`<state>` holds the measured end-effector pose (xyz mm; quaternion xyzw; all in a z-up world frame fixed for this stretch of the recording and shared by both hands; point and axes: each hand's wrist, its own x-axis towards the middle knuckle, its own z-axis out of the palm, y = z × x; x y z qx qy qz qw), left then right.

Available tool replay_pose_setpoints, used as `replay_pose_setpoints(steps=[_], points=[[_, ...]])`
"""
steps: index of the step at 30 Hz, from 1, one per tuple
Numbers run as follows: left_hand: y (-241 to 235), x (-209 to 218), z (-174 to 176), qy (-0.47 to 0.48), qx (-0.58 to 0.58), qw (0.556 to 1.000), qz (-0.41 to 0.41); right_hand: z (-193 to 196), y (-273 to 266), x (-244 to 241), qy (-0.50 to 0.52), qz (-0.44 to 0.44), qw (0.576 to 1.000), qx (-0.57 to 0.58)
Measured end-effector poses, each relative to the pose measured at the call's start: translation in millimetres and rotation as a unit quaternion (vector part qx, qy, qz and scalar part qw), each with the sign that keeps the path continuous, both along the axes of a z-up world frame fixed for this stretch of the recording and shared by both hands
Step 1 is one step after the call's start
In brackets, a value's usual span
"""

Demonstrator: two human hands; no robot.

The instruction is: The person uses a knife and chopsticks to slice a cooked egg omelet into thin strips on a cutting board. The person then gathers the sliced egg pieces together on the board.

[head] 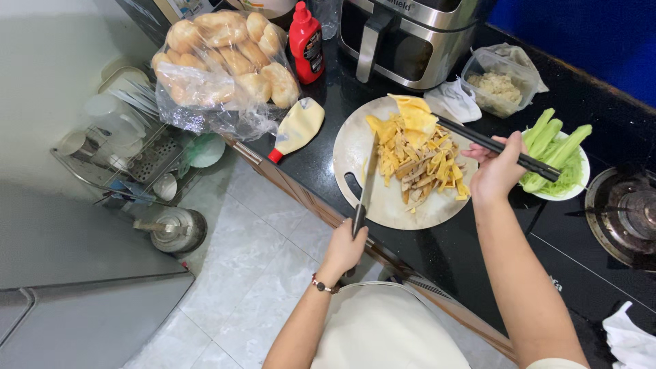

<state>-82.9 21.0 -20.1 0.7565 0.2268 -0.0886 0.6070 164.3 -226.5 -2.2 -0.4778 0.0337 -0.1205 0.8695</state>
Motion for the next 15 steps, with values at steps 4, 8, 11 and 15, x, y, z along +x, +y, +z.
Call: replay_pose_setpoints(steps=[4, 8, 11, 15], points=[[20.0, -6.9, 6.4, -0.042, 0.048, 0.997, 0.051, 19.1, 4.2, 2.8, -0.01, -0.002, 1.0, -0.007], [37.5, -9.2, 10.7, -0.02, -0.007, 0.997, 0.074, 28.8, 19.1, -2.9, -0.015, 0.013, 0.999, -0.026], [42.5, -7.7, 10.2, -0.02, -0.029, 0.997, 0.074, 25.9, 42.1, -8.8, -0.033, 0.018, 0.998, -0.047], [35.1, -2.6, 0.2, -0.017, -0.075, 0.996, 0.045, 16.1, 67.1, -9.8, -0.036, 0.018, 0.999, -0.025]])
